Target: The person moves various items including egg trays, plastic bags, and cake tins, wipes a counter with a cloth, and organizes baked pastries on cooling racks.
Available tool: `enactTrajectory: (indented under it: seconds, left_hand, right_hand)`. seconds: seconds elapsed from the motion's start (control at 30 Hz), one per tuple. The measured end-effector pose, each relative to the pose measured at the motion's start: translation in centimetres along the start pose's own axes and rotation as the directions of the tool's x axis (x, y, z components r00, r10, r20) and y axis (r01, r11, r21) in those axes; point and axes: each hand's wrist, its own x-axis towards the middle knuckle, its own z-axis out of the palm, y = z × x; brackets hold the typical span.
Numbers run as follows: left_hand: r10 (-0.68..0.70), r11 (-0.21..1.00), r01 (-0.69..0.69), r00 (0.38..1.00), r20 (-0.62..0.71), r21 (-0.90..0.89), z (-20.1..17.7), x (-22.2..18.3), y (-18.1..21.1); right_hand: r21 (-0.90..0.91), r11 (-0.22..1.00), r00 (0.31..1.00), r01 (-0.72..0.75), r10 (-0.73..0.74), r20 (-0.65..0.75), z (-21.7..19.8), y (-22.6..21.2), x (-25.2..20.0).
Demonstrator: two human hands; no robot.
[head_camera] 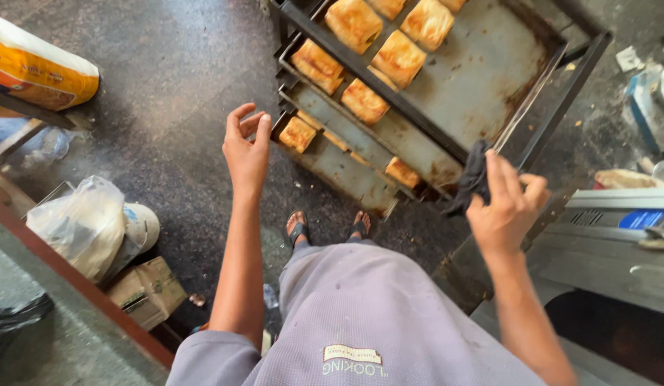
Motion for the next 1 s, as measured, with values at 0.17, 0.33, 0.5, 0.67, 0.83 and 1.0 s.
enactTrajectory:
  seconds: [0.17,0.33,0.5,0.67,0.83,1.0]
  left_hand:
    - [-0.014,1.000,0.014,0.999,0.044,-0.003,-1.2,-1.2,0.2]
    - [-0.014,1.000,0.013,0.985,0.173,0.006,-0.6,-3.4,2.4]
    - [0.006,0.994,-0.042,0.947,0.320,0.105,-2.1,-8.3,4.6]
    - [-0.057,0.960,-0.028,0.955,0.292,0.277,-6.9,-14.3,3.7]
    - [-0.137,0.961,0.085,0.974,0.183,0.264,-12.4,-22.5,0.1]
    - [-0.291,0.867,0.173,0.937,0.193,0.467,-15.1,-27.5,-1.4]
  right_hand:
    - [-0.055,0.998,1.000,0.024,-0.025,-0.010,1.3,3.9,-0.2]
    - [0.002,0.998,0.997,-0.069,0.069,-0.036,3.0,9.8,1.0]
    - [0.143,0.972,0.942,-0.188,0.220,-0.255,5.1,13.3,1.0]
    - [0.907,0.258,0.700,-0.332,0.712,0.054,7.8,12.5,-3.7]
    - [0.728,-0.593,0.464,-0.345,0.567,0.681,11.8,8.6,-13.7]
    - [0.375,-0.898,0.282,-0.229,0.307,0.909,16.8,4.7,-26.1]
